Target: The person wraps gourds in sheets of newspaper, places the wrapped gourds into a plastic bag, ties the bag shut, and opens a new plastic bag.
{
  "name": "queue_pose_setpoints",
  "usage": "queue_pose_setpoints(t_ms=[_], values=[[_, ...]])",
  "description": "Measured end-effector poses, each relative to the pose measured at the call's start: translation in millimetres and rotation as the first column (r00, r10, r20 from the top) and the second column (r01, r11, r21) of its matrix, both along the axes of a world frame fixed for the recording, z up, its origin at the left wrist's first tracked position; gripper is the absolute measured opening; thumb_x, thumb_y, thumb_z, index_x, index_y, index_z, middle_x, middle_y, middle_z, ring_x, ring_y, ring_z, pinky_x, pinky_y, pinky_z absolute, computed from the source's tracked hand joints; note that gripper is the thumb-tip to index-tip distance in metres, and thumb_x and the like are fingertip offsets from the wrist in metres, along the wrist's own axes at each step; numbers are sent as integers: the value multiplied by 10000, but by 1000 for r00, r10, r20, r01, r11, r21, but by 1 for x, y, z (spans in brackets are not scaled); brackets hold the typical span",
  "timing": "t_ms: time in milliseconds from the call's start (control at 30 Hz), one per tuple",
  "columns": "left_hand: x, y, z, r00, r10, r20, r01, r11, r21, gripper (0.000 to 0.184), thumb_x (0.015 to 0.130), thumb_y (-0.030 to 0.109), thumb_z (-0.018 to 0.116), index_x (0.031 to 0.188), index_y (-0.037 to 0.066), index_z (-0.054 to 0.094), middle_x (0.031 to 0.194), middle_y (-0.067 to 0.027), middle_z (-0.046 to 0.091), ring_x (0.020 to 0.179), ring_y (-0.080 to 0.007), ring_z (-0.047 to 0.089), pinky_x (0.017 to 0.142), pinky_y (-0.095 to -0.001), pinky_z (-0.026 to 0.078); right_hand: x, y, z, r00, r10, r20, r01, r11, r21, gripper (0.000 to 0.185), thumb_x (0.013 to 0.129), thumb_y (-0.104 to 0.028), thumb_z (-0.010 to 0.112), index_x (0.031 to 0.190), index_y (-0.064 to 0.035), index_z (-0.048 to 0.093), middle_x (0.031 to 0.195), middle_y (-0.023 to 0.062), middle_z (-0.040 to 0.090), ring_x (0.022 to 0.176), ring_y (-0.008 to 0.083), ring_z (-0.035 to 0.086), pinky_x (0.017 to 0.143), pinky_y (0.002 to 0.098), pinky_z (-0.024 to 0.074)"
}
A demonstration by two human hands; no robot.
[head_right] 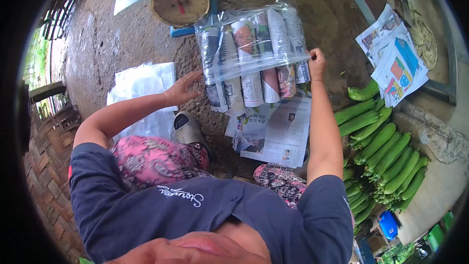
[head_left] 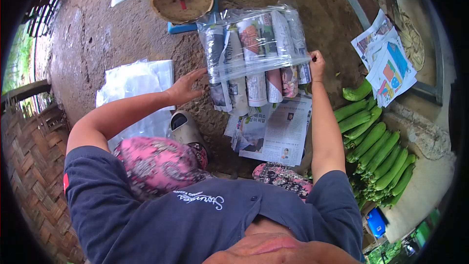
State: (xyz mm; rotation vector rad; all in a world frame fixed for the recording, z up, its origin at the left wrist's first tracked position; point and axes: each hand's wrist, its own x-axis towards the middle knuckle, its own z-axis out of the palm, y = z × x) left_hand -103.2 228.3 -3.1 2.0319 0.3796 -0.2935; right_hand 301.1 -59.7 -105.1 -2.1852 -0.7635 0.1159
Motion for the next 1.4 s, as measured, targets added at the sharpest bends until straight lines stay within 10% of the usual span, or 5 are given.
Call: queue_pose_setpoints(t_ms=[367,533,800,933,1400], values=[[14,-52,-67,822,395,411,-466,881,85,391,660,59,650,1034,25,540,1064,-185,538,1039,-390,485,895,-440,405,-7,12,86,852,514,99,-408,771,-488,121,726,-48,584,828,-24,524,834,134,554,879,327,532,735,403,422],[17,-34,-74,845,257,469,-323,944,65,300,701,27,612,997,13,568,979,-199,568,968,-408,535,880,-436,429,-4,11,56,957,278,80,-251,936,-246,123,778,-6,476,705,-33,381,625,86,339,588,169,349,547,308,363],[9,-30,-35,856,360,372,-351,932,-94,186,704,8,547,854,-1,438,803,-186,494,798,-401,520,690,-439,417,-33,8,110,968,251,-5,-248,953,-175,217,745,3,550,671,-45,352,613,46,312,597,130,307,521,284,323],[9,-36,-14,826,333,454,-354,934,-42,175,718,8,542,829,5,407,782,-178,482,745,-391,510,661,-442,410,-40,-11,104,908,396,136,-299,841,-451,70,826,-73,498,775,-54,454,707,205,542,729,433,536,611,478,413],[-6,-43,17,774,506,382,-480,861,-168,163,797,2,505,916,7,393,788,-166,488,721,-355,484,667,-375,412,-90,-29,165,880,471,63,-420,833,-359,536,829,-36,548,1338,-158,435,922,225,635,834,391,633,673,437,491]])
